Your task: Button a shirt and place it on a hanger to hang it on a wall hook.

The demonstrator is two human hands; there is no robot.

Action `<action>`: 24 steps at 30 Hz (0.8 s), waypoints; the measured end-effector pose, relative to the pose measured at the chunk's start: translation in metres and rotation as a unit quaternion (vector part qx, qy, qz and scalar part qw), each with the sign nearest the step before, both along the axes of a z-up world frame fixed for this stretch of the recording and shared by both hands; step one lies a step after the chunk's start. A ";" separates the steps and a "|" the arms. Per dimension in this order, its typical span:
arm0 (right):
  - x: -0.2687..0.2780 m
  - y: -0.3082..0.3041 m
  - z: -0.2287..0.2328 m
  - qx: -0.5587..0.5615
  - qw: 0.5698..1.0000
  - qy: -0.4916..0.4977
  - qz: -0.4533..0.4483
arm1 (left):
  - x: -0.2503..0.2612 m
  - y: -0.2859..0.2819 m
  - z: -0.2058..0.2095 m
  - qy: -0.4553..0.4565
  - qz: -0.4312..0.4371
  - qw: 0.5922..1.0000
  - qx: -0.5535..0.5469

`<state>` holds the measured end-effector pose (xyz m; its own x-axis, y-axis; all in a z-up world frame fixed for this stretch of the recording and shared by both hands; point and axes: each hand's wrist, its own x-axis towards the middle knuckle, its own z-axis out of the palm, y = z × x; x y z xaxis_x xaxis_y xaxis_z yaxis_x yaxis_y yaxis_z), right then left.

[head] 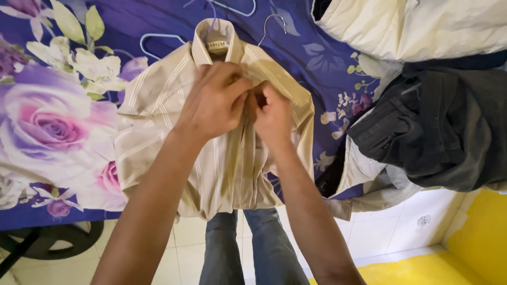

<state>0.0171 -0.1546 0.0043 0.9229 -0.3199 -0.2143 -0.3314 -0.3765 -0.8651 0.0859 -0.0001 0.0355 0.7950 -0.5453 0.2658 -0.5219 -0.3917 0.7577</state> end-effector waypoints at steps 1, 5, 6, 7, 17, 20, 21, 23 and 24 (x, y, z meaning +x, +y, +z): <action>0.002 -0.013 -0.004 0.002 1.000 -0.003 0.001 | -0.003 0.012 -0.007 -0.003 0.001 1.000 0.002; 0.015 -0.059 -0.002 -0.058 0.989 -0.101 0.095 | -0.002 0.062 -0.024 -0.034 0.231 0.970 0.064; 0.019 -0.069 0.002 -0.150 0.971 -0.156 0.102 | 0.000 0.075 -0.026 -0.022 0.282 0.953 0.110; 0.024 -0.077 -0.001 -0.148 0.971 -0.156 0.103 | -0.003 0.085 -0.034 -0.022 0.283 0.952 0.111; 0.035 -0.107 -0.026 -0.197 0.977 0.064 0.051 | 0.012 0.140 -0.068 0.052 0.308 0.924 0.220; 0.043 -0.084 -0.002 -0.288 0.946 -0.096 0.114 | 0.017 0.125 -0.050 -0.023 0.318 0.920 0.229; 0.046 -0.074 0.007 -0.298 0.926 -0.178 0.149 | 0.016 0.123 -0.047 -0.104 0.323 0.917 0.209; 0.047 -0.062 0.004 -0.224 0.939 -0.146 0.214 | 0.010 0.114 -0.054 -0.082 0.234 0.956 0.157; 0.046 -0.055 0.003 -0.150 0.943 -0.113 0.276 | 0.006 0.109 -0.057 -0.058 0.141 0.983 0.100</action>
